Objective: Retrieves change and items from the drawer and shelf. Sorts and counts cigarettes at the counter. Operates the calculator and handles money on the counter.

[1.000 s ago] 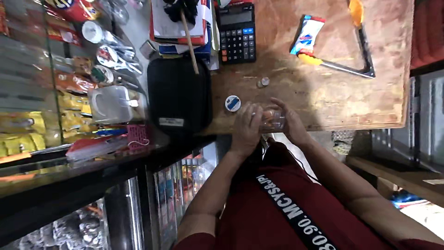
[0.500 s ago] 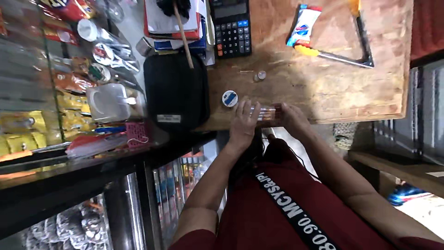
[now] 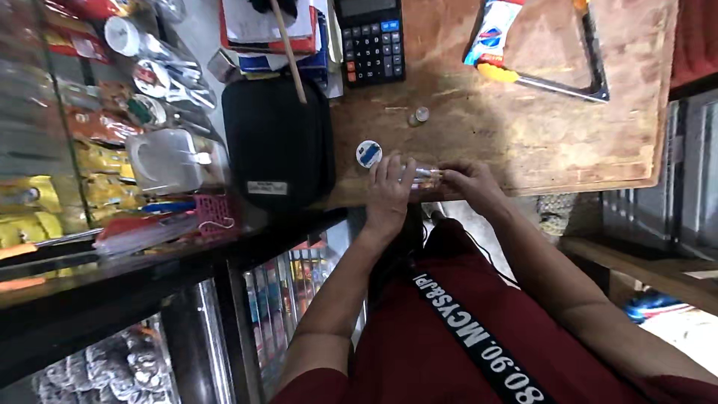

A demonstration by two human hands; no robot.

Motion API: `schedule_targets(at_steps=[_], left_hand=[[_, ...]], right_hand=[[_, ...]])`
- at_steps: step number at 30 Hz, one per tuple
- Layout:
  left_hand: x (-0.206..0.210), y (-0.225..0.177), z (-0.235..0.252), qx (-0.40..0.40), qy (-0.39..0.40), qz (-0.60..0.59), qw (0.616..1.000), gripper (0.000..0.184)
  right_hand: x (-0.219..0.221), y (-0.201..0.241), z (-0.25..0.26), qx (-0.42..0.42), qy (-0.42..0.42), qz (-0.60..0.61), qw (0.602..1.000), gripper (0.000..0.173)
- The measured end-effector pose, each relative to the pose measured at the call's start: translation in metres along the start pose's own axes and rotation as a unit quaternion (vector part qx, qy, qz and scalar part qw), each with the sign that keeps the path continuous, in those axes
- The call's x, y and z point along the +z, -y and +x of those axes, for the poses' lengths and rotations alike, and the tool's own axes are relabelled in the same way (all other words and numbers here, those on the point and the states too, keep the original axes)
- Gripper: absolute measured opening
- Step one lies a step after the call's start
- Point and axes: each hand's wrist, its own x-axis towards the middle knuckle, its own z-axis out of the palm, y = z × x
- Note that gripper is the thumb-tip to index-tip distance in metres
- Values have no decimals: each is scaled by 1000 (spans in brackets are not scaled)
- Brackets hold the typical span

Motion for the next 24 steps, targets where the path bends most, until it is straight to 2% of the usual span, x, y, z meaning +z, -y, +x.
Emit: schedule_targets(at_steps=[3, 7, 11, 13, 17, 22, 24], left_hand=[[9, 3, 0, 0, -24, -6, 1000, 52], [5, 0, -4, -7, -4, -10, 1000, 52], [0, -2, -6, -8, 1, -25, 1000, 54], [3, -2, -4, 3, -19, -4, 1000, 52], [-1, -5, -5, 15, -20, 21, 999, 51], [-2, -4, -4, 16, -6, 45, 999, 48], [-3, -6, -2, 24, 6, 65, 998, 50]], right_hand=[[-1, 2, -1, 11, 14, 9, 1000, 28], [1, -4, 1, -13, 23, -2, 1000, 27], [2, -1, 0, 34, 20, 38, 998, 27], [5, -3, 1, 34, 14, 38, 999, 28], [6, -9, 2, 1, -11, 17, 1000, 17], [4, -7, 0, 48, 24, 57, 997, 27], [7, -11, 1, 31, 7, 39, 999, 22]])
